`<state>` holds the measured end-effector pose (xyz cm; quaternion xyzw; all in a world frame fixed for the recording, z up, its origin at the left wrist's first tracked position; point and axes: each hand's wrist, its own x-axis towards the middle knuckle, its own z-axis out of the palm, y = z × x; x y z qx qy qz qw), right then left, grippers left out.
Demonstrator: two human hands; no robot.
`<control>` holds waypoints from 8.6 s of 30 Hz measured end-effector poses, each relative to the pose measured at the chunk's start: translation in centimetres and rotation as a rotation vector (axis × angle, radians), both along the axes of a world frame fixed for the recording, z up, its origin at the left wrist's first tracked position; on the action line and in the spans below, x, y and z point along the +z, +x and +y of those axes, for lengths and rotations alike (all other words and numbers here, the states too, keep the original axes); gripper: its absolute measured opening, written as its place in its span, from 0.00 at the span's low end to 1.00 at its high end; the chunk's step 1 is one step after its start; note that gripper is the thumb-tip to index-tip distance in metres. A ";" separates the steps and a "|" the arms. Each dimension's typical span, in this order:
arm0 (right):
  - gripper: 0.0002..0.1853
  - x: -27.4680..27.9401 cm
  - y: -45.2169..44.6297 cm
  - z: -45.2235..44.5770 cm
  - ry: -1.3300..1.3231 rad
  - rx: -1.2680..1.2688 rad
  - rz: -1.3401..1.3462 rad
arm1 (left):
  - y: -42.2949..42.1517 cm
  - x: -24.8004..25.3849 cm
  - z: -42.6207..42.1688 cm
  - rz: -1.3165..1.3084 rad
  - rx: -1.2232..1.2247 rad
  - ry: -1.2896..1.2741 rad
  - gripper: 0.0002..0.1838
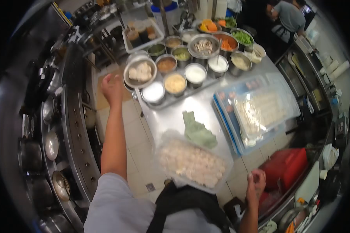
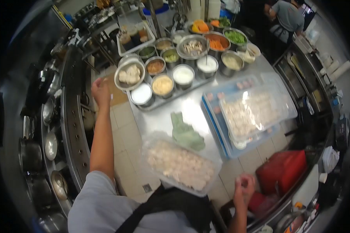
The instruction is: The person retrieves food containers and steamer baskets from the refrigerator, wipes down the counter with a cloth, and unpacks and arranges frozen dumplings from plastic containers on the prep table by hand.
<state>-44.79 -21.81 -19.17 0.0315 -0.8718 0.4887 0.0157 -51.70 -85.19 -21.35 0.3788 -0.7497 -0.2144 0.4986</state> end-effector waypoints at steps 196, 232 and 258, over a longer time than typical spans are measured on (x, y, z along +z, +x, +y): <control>0.16 8.9 -33.4 4.3 -0.953 0.707 -0.033 | -0.1 11.9 39.3 0.368 -0.445 0.512 0.05; 0.19 3.3 -36.7 7.6 0.579 0.734 0.511 | -9.9 4.6 51.9 -0.739 -0.589 -0.153 0.24; 0.20 -2.5 -39.0 8.1 0.418 0.884 0.529 | -11.7 2.8 51.3 -0.630 -0.380 -0.031 0.21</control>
